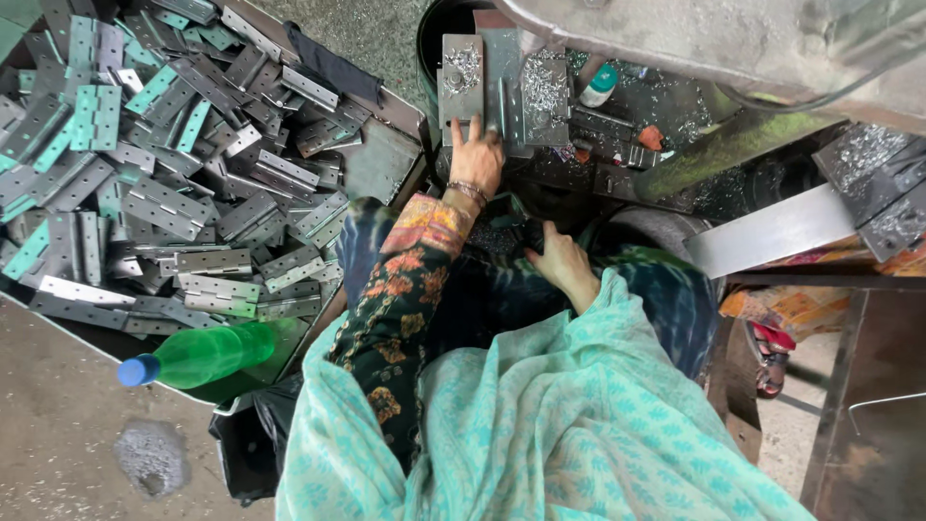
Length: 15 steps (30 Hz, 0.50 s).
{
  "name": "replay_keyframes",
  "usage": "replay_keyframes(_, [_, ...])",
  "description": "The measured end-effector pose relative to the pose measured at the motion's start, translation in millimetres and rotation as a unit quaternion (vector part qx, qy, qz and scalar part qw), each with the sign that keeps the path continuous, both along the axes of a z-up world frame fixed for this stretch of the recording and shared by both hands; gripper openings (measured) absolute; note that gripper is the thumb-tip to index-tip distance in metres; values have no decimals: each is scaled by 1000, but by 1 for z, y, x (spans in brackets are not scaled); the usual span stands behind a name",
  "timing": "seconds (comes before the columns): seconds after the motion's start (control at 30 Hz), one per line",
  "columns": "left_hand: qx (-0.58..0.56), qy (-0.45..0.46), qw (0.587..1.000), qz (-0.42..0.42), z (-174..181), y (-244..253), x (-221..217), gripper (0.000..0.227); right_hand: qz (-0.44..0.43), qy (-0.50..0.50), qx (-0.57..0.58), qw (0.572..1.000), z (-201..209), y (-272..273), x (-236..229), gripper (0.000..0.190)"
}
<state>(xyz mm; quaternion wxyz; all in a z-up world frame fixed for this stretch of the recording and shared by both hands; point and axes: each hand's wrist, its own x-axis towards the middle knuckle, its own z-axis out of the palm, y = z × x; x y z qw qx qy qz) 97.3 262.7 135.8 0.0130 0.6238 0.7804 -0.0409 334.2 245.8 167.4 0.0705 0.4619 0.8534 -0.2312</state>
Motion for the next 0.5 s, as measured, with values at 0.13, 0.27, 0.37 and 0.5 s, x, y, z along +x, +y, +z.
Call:
replay_keyframes(0.13, [45,6,999,-30,-4,-36,19,36,9,6,7,1000,-5,-5,6,65])
replay_keyframes(0.27, [157,98,981,-58,-1,-43,16,46,11,8,1,1000,-6,-4,4,63])
replay_keyframes(0.37, [169,98,978,-69,6,-40,14,42,7,5,10,1000,-7,-3,4,65])
replay_keyframes(0.5, [247,7,967,-66,24,-43,14,27,12,-5,20,1000,-15,-1,9,69])
